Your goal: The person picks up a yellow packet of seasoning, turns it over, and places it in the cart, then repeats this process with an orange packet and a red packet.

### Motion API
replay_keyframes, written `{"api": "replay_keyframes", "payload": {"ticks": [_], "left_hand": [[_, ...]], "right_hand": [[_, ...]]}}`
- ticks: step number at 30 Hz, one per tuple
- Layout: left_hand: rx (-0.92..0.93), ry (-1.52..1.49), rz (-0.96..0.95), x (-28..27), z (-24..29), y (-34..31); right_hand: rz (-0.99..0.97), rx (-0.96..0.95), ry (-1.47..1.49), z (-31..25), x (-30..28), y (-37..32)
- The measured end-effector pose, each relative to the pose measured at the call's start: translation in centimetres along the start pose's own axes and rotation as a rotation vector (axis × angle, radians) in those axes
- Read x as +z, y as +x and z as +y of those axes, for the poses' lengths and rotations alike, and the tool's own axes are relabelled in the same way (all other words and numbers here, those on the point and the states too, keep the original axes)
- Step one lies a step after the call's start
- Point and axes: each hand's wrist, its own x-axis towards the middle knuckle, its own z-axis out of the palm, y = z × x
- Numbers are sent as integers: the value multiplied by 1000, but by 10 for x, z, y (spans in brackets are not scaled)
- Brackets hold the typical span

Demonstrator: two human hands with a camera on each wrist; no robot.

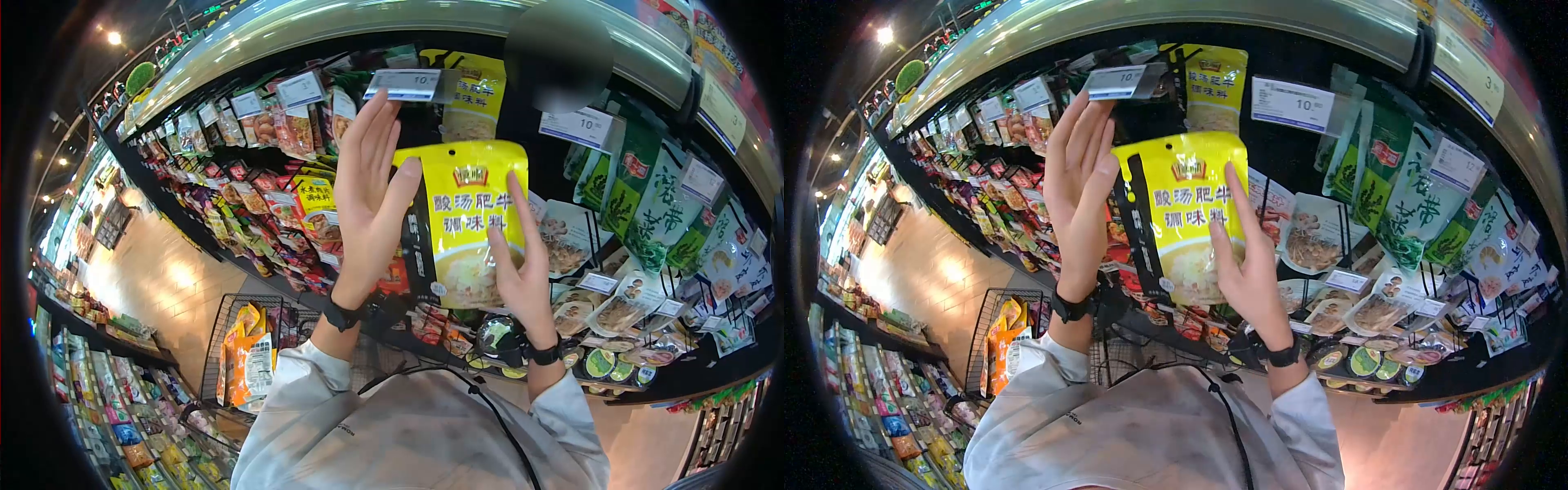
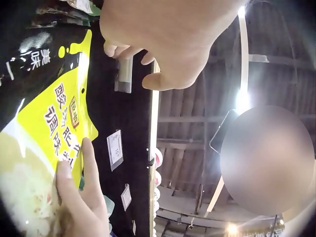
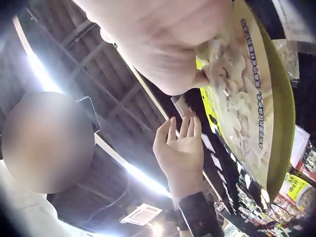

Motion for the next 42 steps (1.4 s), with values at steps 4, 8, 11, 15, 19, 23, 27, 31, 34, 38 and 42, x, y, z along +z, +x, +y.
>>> {"api": "replay_keyframes", "payload": {"ticks": [4, 8, 11, 15, 19, 23, 27, 31, 34, 38, 42], "left_hand": [[91, 137, -48, -6, 10, 14], [89, 133, -106, -13, 9, 23], [89, 133, -132, -16, 11, 26], [94, 145, -159, -21, 9, 26], [95, 138, -168, -23, 8, 28], [39, 80, -169, -27, 6, 19], [-75, 45, -179, -31, 10, -7], [-158, 55, -194, -38, 4, -32], [-195, 38, -188, -39, 1, -39], [-205, 59, -186, -40, 7, -45], [-221, 96, -156, -48, 12, -51]], "right_hand": [[37, -52, 78, -8, 17, 27], [112, -121, 108, -8, 32, 52], [114, -49, 199, -11, 37, 59], [132, -63, 134, -5, 42, 62], [159, -77, 119, -2, 44, 65], [205, -190, 5, 23, 44, 81], [191, -121, -63, 41, 38, 112], [156, -4, -170, 68, 30, 146], [157, -86, -251, 93, 22, 169], [114, -143, -325, 114, 11, 179], [18, 14, -340, 102, 1, 174]]}}
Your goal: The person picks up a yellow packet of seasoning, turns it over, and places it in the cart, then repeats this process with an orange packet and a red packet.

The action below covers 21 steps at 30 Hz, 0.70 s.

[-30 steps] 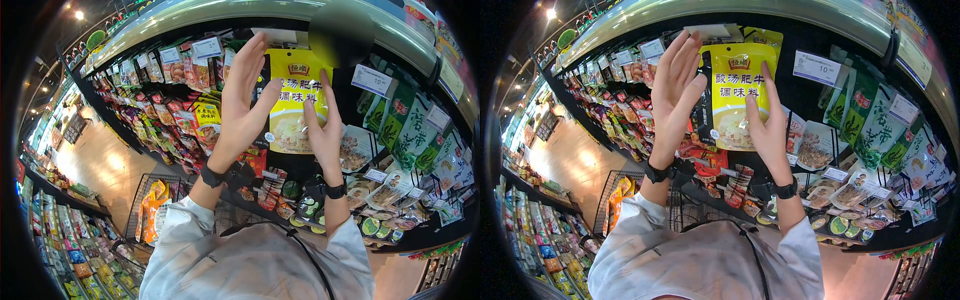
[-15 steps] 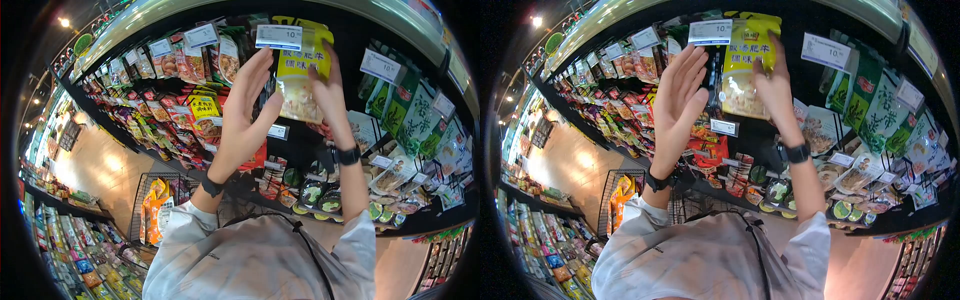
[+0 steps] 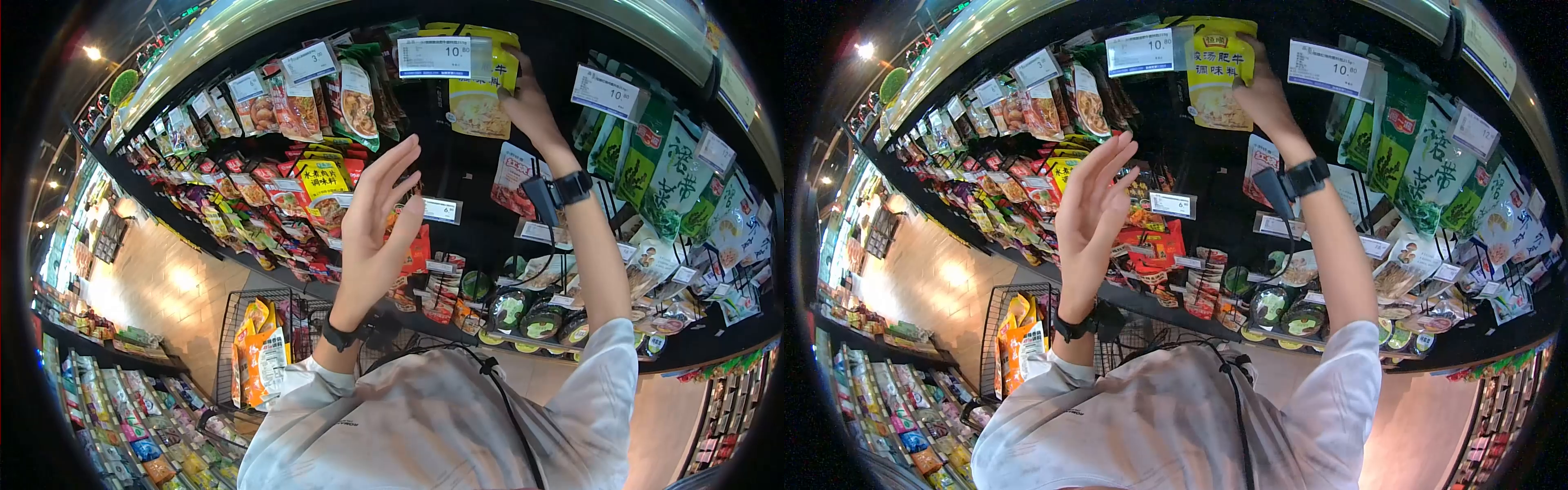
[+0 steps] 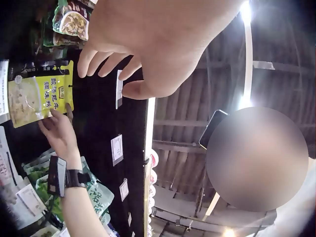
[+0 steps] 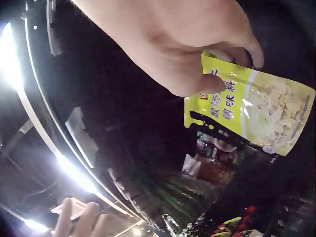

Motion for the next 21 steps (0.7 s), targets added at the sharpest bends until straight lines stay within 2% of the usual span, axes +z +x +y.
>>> {"api": "replay_keyframes", "payload": {"ticks": [3, 6, 8, 11, 14, 16, 19, 21], "left_hand": [[-24, 24, 8, -6, -6, -10], [-139, 26, -10, -11, -13, -16], [-217, 40, -36, -14, -20, -22], [-339, 156, -41, -11, -23, -34], [-365, 356, -194, -15, -27, -50], [-433, 381, -133, -18, -40, -69], [-569, 359, 4, -23, -50, -99], [-624, 435, 103, -28, -41, -115]], "right_hand": [[-78, 46, 89, -11, -9, -17], [25, 63, 117, -31, -15, -54], [-34, 16, 225, -54, -23, -87], [-118, 56, 405, -89, -26, -137], [-250, 118, 567, -106, -32, -173], [-360, 153, 634, -102, -32, -187], [-629, 188, 612, -82, -22, -200], [-708, 180, 669, -71, -3, -205]]}}
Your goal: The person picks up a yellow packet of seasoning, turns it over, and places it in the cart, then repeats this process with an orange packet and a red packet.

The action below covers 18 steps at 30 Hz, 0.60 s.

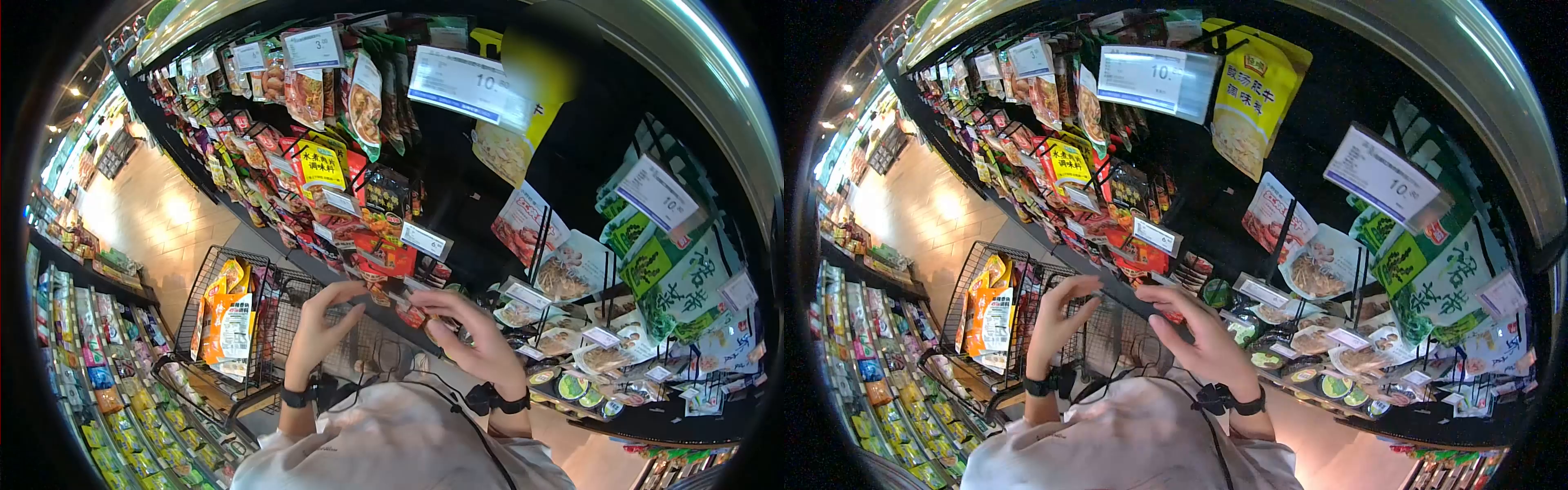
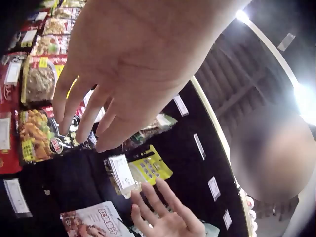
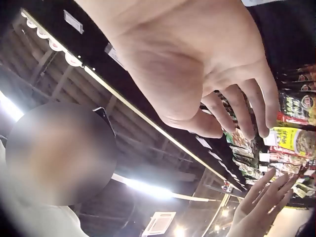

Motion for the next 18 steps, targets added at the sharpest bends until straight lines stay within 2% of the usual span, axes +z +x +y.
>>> {"api": "replay_keyframes", "payload": {"ticks": [2, 4, 9, 12, 15, 18], "left_hand": [[-79, -14, 142, -8, -8, -20], [-116, -41, 202, -28, -21, -43], [-156, -10, 411, -84, -44, -105], [-239, 4, 519, -125, -41, -160], [-216, -55, 708, -163, -58, -219], [-271, -6, 860, -192, -69, -269]], "right_hand": [[-56, 9, 37, 11, 12, 11], [-104, 7, 64, 12, 29, 23], [-306, -78, -75, 11, 91, 52], [-390, 51, 73, 11, 156, 71], [-586, 119, 151, 18, 226, 86], [-744, 196, 225, 33, 295, 96]]}}
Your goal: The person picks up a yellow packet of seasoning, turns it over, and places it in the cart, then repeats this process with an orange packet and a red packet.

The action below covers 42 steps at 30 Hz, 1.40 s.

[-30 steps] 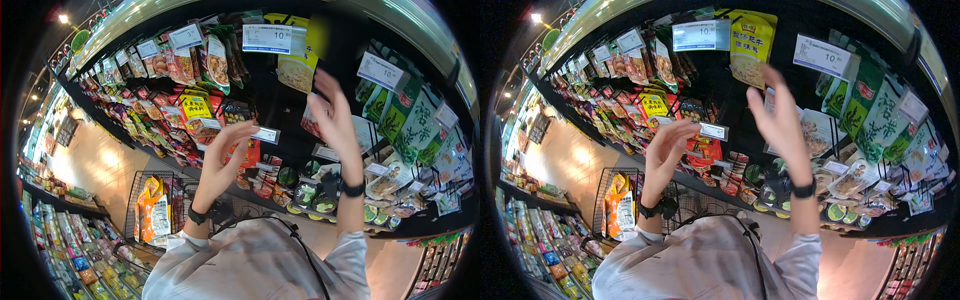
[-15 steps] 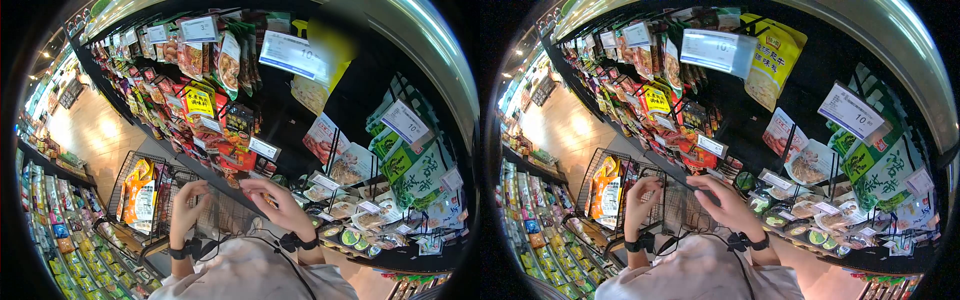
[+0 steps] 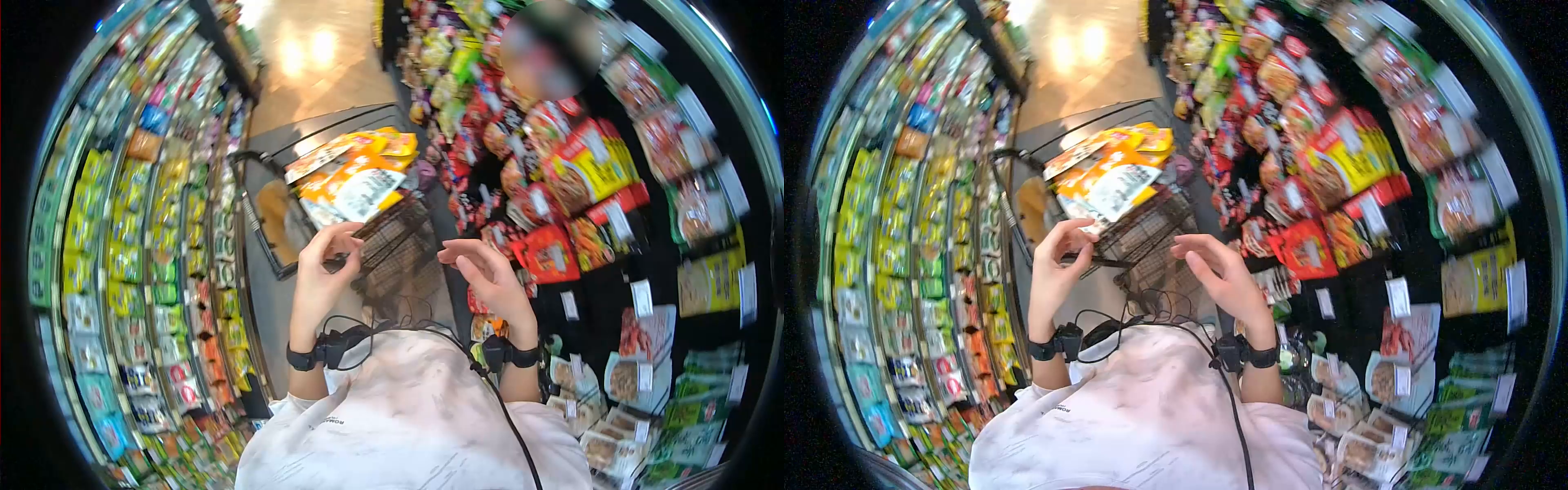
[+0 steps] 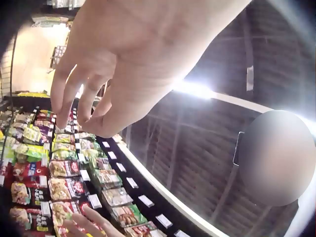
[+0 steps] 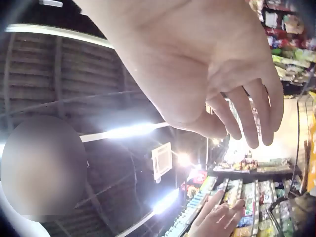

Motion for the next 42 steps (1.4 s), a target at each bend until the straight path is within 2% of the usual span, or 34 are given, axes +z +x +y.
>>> {"api": "replay_keyframes", "payload": {"ticks": [4, 8, 11, 16, 19, 21, 23, 25, 27, 29, 32, 35, 36, 39, 42], "left_hand": [[-110, -106, 142, -53, -30, -9], [-204, -88, 222, -89, -53, -4], [-219, -121, 284, -103, -61, 7], [-241, -116, 397, -125, -75, 22], [-281, -29, 485, -143, -100, 26], [-298, 46, 561, -146, -98, 34], [-328, 48, 639, -148, -101, 43], [-369, 77, 680, -142, -100, 54], [-402, 97, 718, -136, -97, 72], [-426, 150, 720, -127, -89, 91], [-466, 198, 726, -117, -84, 109], [-474, 211, 734, -111, -83, 120], [-491, 222, 738, -111, -85, 122], [-531, 216, 767, -106, -83, 131], [-537, 210, 792, -97, -80, 140]], "right_hand": [[-117, 75, 9, 28, 43, 68], [-127, 174, 120, 67, 70, 125], [18, 329, 335, 113, 69, 155], [348, 341, 641, 198, 43, 206], [465, 314, 646, 257, 12, 258], [519, 303, 663, 281, -4, 296], [661, 341, 586, 320, -14, 344], [606, 492, 293, 410, -46, 389], [720, 637, 135, 396, -38, 410], [744, 772, 139, 417, -38, 432], [597, 800, 113, 413, -41, 434], [597, 817, 228, 512, -54, 442], [535, 821, 52, 474, -53, 438], [462, 804, 38, 474, -57, 445], [394, 947, 39, 473, -63, 445]]}}
